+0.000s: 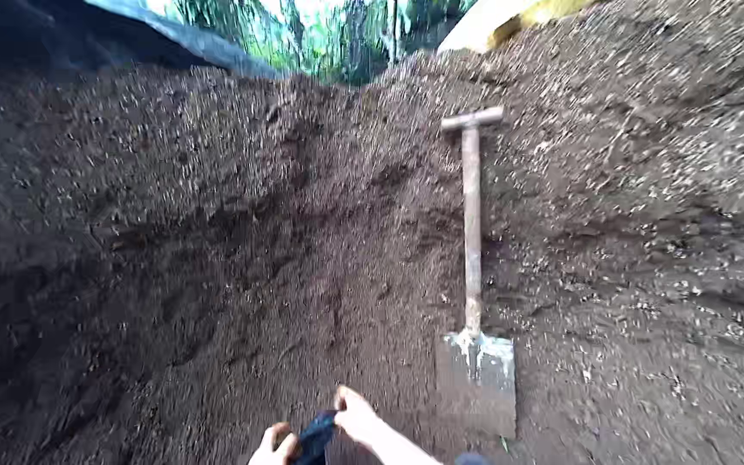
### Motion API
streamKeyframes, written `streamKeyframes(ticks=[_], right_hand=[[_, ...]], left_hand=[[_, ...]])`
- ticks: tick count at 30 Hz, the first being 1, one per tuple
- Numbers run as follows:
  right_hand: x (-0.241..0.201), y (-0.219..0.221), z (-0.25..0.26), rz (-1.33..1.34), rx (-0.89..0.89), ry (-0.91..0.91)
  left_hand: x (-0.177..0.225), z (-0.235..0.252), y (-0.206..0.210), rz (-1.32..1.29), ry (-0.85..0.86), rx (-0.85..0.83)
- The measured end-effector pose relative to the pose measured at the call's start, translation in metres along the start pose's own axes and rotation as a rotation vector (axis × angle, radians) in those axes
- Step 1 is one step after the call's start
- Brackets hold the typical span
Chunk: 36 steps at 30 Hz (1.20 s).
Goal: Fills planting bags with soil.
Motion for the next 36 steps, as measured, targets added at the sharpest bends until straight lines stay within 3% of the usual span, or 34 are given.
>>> streamKeyframes(ticks=[2, 4, 6, 10, 13, 17, 20, 23, 26, 28, 31, 36], right_hand=[[-0.009, 0.007, 0.002, 0.026, -0.214, -0.193], [-0.001, -0.008, 0.016, 0.031, -0.314, -0.229], [0.023, -0.058, 0.041, 0.094, -0.097, -0.141], [0.082, -0.207, 0.081, -0.148, 0.663, 0.07], [0.126, -0.256, 0.107, -0.334, 0.862, 0.196], [0.166, -0.214, 0.127, -0.277, 0.784, 0.135], [0.155, -0.163, 0.135, -0.161, 0.44, 0.032], [0.057, -0.131, 0.16, -0.408, 0.268, -0.269], [-0.055, -0.156, 0.221, -0.499, 0.442, -0.568], [-0.098, -0.168, 0.273, -0.494, 0.422, -0.607], [-0.085, -0.145, 0.326, -0.628, 0.266, -0.516], [-0.005, -0.091, 0.298, -0.653, 0.036, -0.334]], left_hand=[[-0.001, -0.007, 0.01, 0.095, -0.07, -0.089], [-0.016, -0.007, 0.014, 0.106, -0.144, -0.151], [-0.034, -0.009, 0.009, 0.049, -0.177, -0.152], [-0.051, -0.02, -0.009, -0.087, -0.121, -0.095], [-0.054, -0.025, -0.013, -0.152, -0.1, -0.113], [-0.06, -0.018, -0.009, -0.186, -0.083, -0.142], [-0.05, -0.004, -0.008, -0.242, -0.056, -0.152], [-0.046, 0.004, -0.008, -0.257, -0.027, -0.155], [-0.049, 0.004, -0.009, -0.249, -0.055, -0.164], [-0.054, 0.002, -0.008, -0.262, -0.076, -0.161], [-0.065, -0.005, -0.009, -0.278, -0.123, -0.162], [-0.065, -0.011, -0.015, -0.291, -0.074, -0.088]])
Point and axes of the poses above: each hand's wrist, its own z-axis towards the middle knuckle, its own y-axis out of the palm, x = y × z, the point moved 7 cm from there along z, towards the middle knuckle, and after that the axes turned 3 degrees about z, right-handed, at the moved point
